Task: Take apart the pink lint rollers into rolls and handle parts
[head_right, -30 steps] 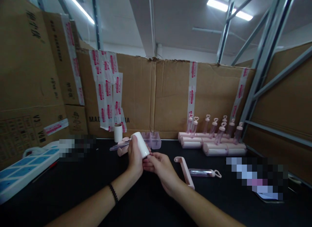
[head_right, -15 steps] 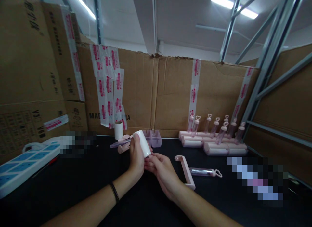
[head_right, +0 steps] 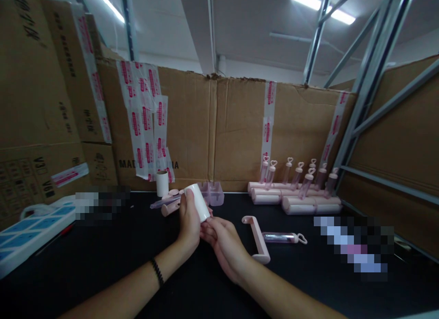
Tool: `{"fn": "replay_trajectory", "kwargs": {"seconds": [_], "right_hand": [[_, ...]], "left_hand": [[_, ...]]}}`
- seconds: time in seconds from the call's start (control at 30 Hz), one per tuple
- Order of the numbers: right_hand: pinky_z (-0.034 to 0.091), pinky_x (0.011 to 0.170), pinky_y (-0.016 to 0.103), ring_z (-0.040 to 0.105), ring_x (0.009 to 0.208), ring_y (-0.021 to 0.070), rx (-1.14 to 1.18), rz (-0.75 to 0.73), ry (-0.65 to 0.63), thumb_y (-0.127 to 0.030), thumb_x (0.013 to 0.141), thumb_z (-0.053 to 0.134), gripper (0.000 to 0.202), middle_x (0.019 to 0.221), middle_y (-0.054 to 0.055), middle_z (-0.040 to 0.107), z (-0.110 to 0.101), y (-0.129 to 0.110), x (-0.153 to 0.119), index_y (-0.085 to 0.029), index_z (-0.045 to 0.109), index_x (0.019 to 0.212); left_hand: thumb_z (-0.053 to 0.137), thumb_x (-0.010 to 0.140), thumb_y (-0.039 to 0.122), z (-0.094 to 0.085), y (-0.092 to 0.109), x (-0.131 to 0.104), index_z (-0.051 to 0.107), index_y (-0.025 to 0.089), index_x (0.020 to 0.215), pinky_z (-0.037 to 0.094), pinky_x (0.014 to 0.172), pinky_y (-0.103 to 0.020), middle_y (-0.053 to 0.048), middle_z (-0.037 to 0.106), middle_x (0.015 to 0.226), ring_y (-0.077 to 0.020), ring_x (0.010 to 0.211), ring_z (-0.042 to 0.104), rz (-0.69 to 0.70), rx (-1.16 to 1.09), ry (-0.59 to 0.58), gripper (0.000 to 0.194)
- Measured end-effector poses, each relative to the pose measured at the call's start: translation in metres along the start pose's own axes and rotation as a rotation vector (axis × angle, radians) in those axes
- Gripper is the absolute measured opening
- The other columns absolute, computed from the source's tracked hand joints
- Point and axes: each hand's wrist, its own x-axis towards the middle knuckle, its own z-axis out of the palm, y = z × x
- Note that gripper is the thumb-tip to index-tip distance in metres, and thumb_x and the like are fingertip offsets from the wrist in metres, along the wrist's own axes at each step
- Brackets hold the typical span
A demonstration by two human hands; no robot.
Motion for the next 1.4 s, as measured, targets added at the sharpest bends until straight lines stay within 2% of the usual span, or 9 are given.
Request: {"fn": "replay_trajectory", "kwargs": {"seconds": [0.3, 0.6, 0.77, 1.17, 1.33, 1.4], "right_hand": [[0.055, 0.079, 0.025, 0.068, 0.076, 0.0148, 0.024, -0.003, -0.002, -0.031, 0.064, 0.093, 0.032, 0.079, 0.006, 0.074, 0.001, 0.001, 0.001, -0.011, 0.076, 0.082], [0.053, 0.081, 0.024, 0.067, 0.08, 0.0134, -0.001, 0.007, -0.091, -0.032, 0.073, 0.09, 0.035, 0.086, 0.007, 0.074, -0.008, 0.0, -0.002, -0.009, 0.076, 0.095], [0.053, 0.083, 0.025, 0.068, 0.083, 0.0138, 0.0, 0.007, -0.122, -0.03, 0.075, 0.088, 0.031, 0.088, 0.007, 0.074, -0.01, -0.004, -0.002, -0.01, 0.075, 0.095], [0.055, 0.084, 0.027, 0.065, 0.077, 0.013, 0.032, 0.04, -0.025, -0.019, 0.065, 0.08, 0.018, 0.084, 0.003, 0.072, -0.005, -0.006, 0.0, -0.013, 0.072, 0.08], [0.054, 0.088, 0.028, 0.065, 0.082, 0.014, -0.038, 0.065, -0.008, -0.029, 0.068, 0.08, 0.019, 0.083, 0.003, 0.071, -0.01, -0.004, 0.002, -0.015, 0.073, 0.079], [0.054, 0.086, 0.027, 0.065, 0.082, 0.0144, -0.11, 0.069, -0.016, -0.029, 0.065, 0.083, 0.022, 0.083, 0.003, 0.071, -0.011, -0.004, 0.0, -0.015, 0.073, 0.079]], "left_hand": [[0.044, 0.089, 0.075, 0.001, 0.001, 0.001, 0.052, 0.022, 0.103, 0.049, 0.04, -0.026, 0.001, 0.061, 0.063, -0.0172, 0.044, 0.06, -0.018, -0.031, 0.005, 0.056], [0.044, 0.087, 0.077, 0.003, 0.005, -0.005, 0.054, 0.021, 0.099, 0.046, 0.038, -0.023, 0.001, 0.06, 0.059, -0.0154, 0.042, 0.058, -0.043, -0.024, -0.041, 0.058], [0.043, 0.089, 0.076, 0.005, 0.011, -0.009, 0.051, 0.021, 0.092, 0.047, 0.04, -0.023, 0.002, 0.059, 0.056, -0.0156, 0.043, 0.058, -0.039, -0.018, -0.051, 0.055], [0.043, 0.09, 0.073, 0.006, 0.006, 0.0, 0.05, 0.023, 0.096, 0.046, 0.036, -0.025, 0.004, 0.057, 0.054, -0.0171, 0.039, 0.056, -0.031, 0.033, -0.07, 0.051], [0.046, 0.091, 0.069, 0.006, 0.003, -0.004, 0.05, 0.024, 0.102, 0.047, 0.036, -0.024, 0.004, 0.057, 0.058, -0.0167, 0.042, 0.058, -0.011, 0.042, -0.073, 0.047], [0.046, 0.091, 0.069, 0.007, 0.003, -0.006, 0.05, 0.024, 0.102, 0.048, 0.037, -0.025, 0.003, 0.058, 0.063, -0.0159, 0.043, 0.059, 0.009, 0.033, -0.075, 0.046]]}}
